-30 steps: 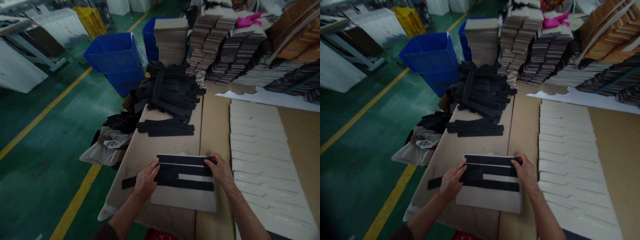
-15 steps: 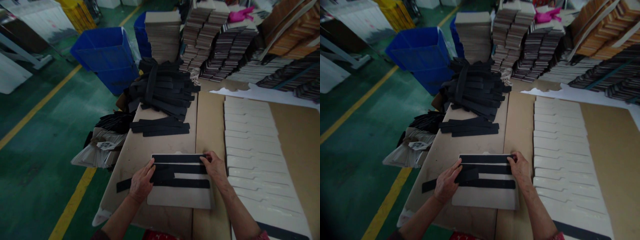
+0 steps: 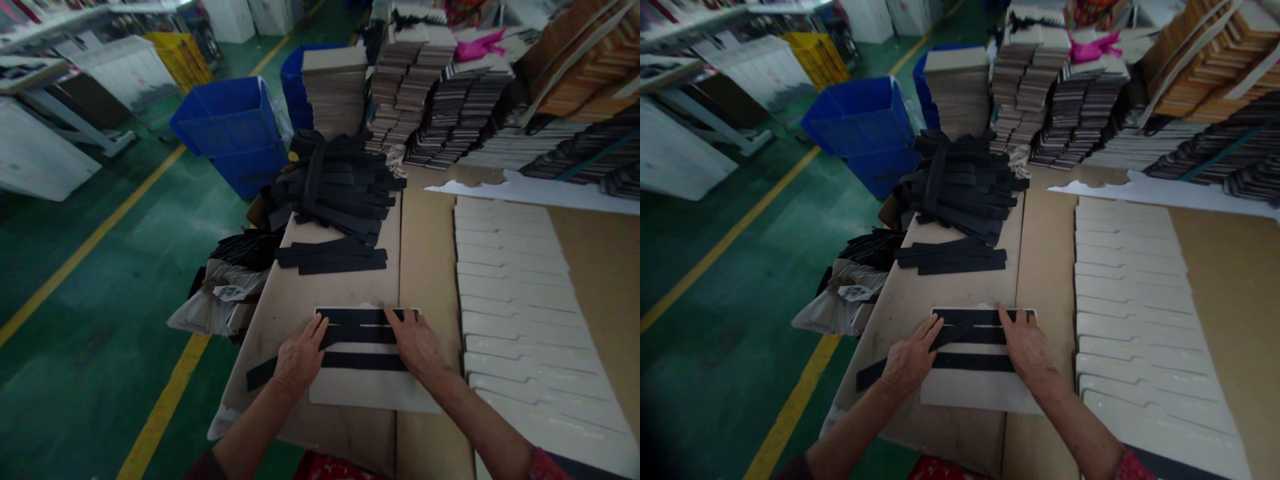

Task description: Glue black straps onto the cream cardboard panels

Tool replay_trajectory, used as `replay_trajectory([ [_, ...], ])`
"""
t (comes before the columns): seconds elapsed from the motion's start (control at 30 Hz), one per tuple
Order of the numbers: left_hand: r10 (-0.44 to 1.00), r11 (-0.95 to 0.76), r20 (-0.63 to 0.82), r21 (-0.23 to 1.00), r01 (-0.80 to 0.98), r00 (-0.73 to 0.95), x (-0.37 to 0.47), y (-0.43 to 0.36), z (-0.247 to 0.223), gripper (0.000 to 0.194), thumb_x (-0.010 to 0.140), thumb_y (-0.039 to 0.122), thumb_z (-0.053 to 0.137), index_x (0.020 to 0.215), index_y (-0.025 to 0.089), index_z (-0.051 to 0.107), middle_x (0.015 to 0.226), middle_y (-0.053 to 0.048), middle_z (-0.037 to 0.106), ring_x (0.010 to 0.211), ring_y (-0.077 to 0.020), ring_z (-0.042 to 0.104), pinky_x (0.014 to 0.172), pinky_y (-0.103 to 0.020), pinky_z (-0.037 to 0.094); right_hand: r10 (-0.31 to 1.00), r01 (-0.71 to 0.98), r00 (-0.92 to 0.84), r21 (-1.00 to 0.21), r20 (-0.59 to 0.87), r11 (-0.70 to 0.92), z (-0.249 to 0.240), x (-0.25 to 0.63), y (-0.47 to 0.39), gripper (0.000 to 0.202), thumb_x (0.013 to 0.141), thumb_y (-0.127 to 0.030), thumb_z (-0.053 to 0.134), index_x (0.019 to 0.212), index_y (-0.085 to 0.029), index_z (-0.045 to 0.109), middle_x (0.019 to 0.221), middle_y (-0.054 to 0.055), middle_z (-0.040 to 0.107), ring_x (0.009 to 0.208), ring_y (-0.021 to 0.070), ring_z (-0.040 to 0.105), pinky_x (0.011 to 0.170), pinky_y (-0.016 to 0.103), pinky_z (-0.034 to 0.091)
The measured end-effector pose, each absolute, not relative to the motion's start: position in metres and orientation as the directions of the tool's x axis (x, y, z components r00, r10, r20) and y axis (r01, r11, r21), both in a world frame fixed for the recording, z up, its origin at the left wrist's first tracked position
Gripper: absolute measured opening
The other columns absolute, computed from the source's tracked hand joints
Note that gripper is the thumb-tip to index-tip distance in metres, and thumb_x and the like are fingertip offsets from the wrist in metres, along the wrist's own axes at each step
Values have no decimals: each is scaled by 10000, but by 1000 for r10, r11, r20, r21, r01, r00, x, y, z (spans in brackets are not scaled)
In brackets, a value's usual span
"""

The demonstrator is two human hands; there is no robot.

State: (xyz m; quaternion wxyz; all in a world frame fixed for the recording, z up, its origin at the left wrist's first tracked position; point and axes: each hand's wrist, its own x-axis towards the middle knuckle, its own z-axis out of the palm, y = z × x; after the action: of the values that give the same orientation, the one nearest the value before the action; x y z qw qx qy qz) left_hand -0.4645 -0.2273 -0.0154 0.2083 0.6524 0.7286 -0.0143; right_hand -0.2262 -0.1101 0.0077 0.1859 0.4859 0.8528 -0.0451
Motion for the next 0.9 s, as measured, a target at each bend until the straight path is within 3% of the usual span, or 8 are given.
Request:
replay_trajectory([
  [0.1, 916, 139, -396, 185, 973, -56, -460, -220, -7, 704, 817, 143, 518, 1486, 266, 338, 1563, -50, 356, 1122, -256, 638, 903, -407, 560, 773, 788, -489, 177, -405, 590, 11, -238, -118, 724, 902, -9, 379, 1499, -409, 299, 975, 136, 593, 837, 257, 618, 621, 311, 488],
  [0.2, 888, 139, -456, 146, 980, -59, -458, -217, -7, 730, 815, 161, 532, 1498, 294, 310, 1583, -77, 302, 1123, -262, 632, 883, -395, 559, 761, 762, -500, 206, -413, 613, 8, -245, -121, 707, 919, -32, 399, 1474, -462, 321, 989, 143, 585, 844, 253, 613, 634, 319, 492],
  [0.37, 883, 149, -466, 176, 973, -51, -460, -219, -12, 739, 818, 140, 524, 1504, 295, 297, 1589, -74, 274, 1241, -246, 550, 983, -361, 502, 773, 784, -493, 182, -398, 594, 2, -243, -120, 674, 919, -52, 415, 1457, -455, 365, 1048, 150, 575, 884, 246, 594, 663, 327, 502],
  [0.5, 884, 174, -464, 203, 964, -62, -462, -220, -15, 731, 823, 150, 528, 1498, 317, 302, 1593, -50, 269, 1199, -238, 577, 960, -368, 519, 790, 813, -484, 140, -377, 565, 1, -235, -121, 643, 911, -37, 387, 1438, -402, 432, 1067, 163, 577, 927, 273, 588, 635, 311, 503],
  [0.7, 902, 170, -428, 229, 958, -58, -465, -224, -22, 714, 836, 177, 550, 1491, 337, 315, 1583, -30, 291, 1209, -237, 567, 972, -372, 512, 813, 851, -483, 43, -324, 523, 0, -222, -117, 582, 874, 7, 373, 1400, -199, 516, 1128, 189, 594, 1021, 302, 579, 703, 341, 532],
  [0.9, 921, 163, -385, 258, 952, -53, -470, -225, -27, 707, 834, 163, 557, 1485, 325, 333, 1582, -27, 301, 1263, -216, 528, 995, -342, 497, 882, 904, -421, -16, -211, 428, -1, -173, -124, 492, 835, 16, 406, 1270, -123, 590, 1178, 155, 615, 1046, 235, 583, 871, 320, 506],
])
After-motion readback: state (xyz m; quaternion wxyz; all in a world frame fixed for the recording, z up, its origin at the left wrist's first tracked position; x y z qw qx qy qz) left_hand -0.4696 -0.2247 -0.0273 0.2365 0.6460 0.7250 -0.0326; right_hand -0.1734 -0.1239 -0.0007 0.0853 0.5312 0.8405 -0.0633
